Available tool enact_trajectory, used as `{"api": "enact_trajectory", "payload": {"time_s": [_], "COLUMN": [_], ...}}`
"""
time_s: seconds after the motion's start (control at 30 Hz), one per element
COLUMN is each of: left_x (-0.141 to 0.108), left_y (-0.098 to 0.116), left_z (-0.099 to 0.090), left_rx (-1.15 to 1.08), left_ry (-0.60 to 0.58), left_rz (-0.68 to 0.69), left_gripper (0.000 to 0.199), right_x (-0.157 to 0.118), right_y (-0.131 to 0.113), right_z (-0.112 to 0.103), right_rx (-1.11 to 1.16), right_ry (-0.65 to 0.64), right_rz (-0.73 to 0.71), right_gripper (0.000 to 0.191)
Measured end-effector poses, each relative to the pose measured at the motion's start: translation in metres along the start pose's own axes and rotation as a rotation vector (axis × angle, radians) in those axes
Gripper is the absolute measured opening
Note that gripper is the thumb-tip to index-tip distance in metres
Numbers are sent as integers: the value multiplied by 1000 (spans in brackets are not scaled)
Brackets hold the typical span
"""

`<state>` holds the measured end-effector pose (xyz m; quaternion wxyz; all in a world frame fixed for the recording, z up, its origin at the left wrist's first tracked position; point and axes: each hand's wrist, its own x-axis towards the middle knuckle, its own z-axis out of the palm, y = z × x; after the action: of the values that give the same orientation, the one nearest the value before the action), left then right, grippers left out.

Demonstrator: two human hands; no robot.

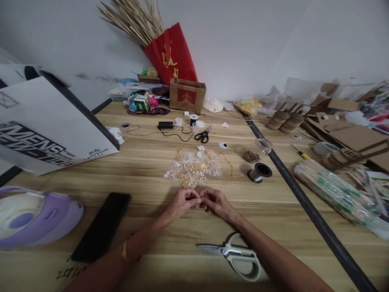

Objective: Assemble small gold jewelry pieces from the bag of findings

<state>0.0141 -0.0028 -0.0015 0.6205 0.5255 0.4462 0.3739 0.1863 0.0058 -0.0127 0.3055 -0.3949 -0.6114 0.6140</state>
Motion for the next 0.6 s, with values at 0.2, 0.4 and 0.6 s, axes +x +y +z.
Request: {"api": "enact_trajectory", "payload": {"time_s": [0.2,0.4,0.6], "left_x": [-1,0,0], "left_y": [2,-1,-1], "left_z": [0,0,0], "left_rx": [8,-12,9], "left_ry": [-2,-4,-7], "left_rz": [-10,-10,6], "left_gripper": [21,24,25], "right_x": [-1,-1,-1], "right_y": [0,-1,-3], "right_z": [0,0,0], "right_rx": [-16,8,-22], "right_ry": [-3,-5,-8], "right_rz": [8,11,17], "right_gripper": [31,33,33]}}
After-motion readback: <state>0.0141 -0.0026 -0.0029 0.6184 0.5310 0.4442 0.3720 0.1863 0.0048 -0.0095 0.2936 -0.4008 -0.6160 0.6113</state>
